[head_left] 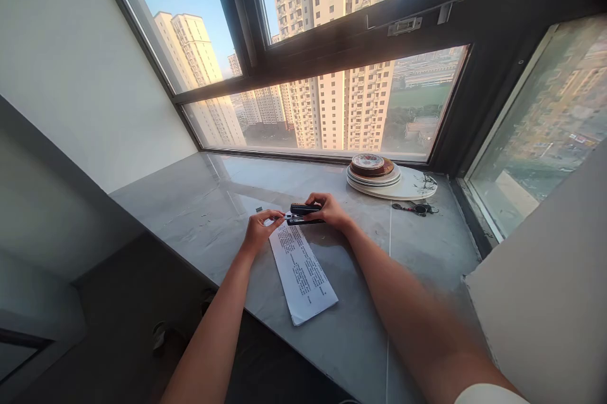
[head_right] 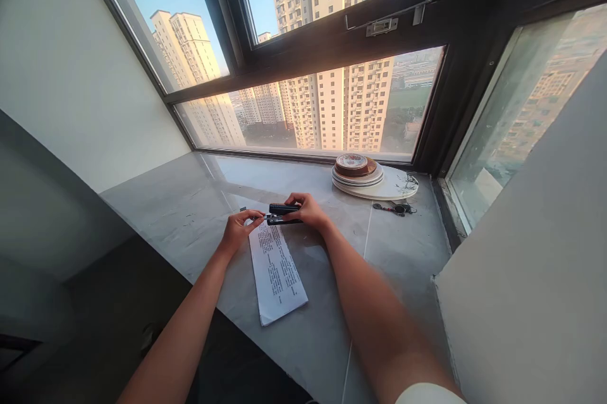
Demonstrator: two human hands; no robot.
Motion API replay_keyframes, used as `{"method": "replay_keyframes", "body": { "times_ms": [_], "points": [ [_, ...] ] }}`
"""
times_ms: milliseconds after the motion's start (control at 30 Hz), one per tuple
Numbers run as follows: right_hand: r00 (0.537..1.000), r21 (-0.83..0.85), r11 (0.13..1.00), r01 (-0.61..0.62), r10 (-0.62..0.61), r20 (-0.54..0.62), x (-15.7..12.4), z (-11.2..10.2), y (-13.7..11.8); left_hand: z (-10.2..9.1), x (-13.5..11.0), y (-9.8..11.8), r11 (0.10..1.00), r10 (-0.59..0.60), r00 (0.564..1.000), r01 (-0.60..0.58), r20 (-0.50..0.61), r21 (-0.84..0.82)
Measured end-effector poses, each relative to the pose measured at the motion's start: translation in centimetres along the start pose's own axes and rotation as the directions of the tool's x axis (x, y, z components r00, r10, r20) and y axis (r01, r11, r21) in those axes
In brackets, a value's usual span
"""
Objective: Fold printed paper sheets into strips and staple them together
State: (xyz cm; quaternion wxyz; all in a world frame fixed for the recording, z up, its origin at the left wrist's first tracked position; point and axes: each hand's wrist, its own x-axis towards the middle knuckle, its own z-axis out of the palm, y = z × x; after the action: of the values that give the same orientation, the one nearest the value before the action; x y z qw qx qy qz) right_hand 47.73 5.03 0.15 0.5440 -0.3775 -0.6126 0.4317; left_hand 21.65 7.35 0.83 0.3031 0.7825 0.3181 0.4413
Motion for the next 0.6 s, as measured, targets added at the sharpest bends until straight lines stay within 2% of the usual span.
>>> {"method": "replay_keyframes", "body": {
  "times_ms": [133, 367, 467, 600],
  "points": [
    [1.0, 0.023, 1.0, 0.002, -0.002, 0.004, 0.0, -0.7, 0.0, -0.2, 0.0, 0.1, 1.0, 0.003, 1.0, -0.003, 0.008, 0.026],
    [0.999, 0.103, 0.995, -0.012, 0.016, -0.042, -0.4, -1.7, -0.8, -0.2, -0.2, 0.7, 0.994, -0.035, 0.994, 0.046, 0.103, -0.103],
    [0.999, 0.101, 0.995, 0.017, -0.021, 0.042, -0.4, -1.0, -1.1, 0.2, -0.1, 0.7, 0.986, -0.058, 0.99, 0.077, 0.126, -0.15],
    [0.989, 0.096, 0.994, 0.049, -0.061, 0.133, -0.3, 0.1, -1.1, 0.8, 0.2, 0.2, 0.985, -0.027, 0.993, 0.047, 0.118, -0.167]
  ]
}}
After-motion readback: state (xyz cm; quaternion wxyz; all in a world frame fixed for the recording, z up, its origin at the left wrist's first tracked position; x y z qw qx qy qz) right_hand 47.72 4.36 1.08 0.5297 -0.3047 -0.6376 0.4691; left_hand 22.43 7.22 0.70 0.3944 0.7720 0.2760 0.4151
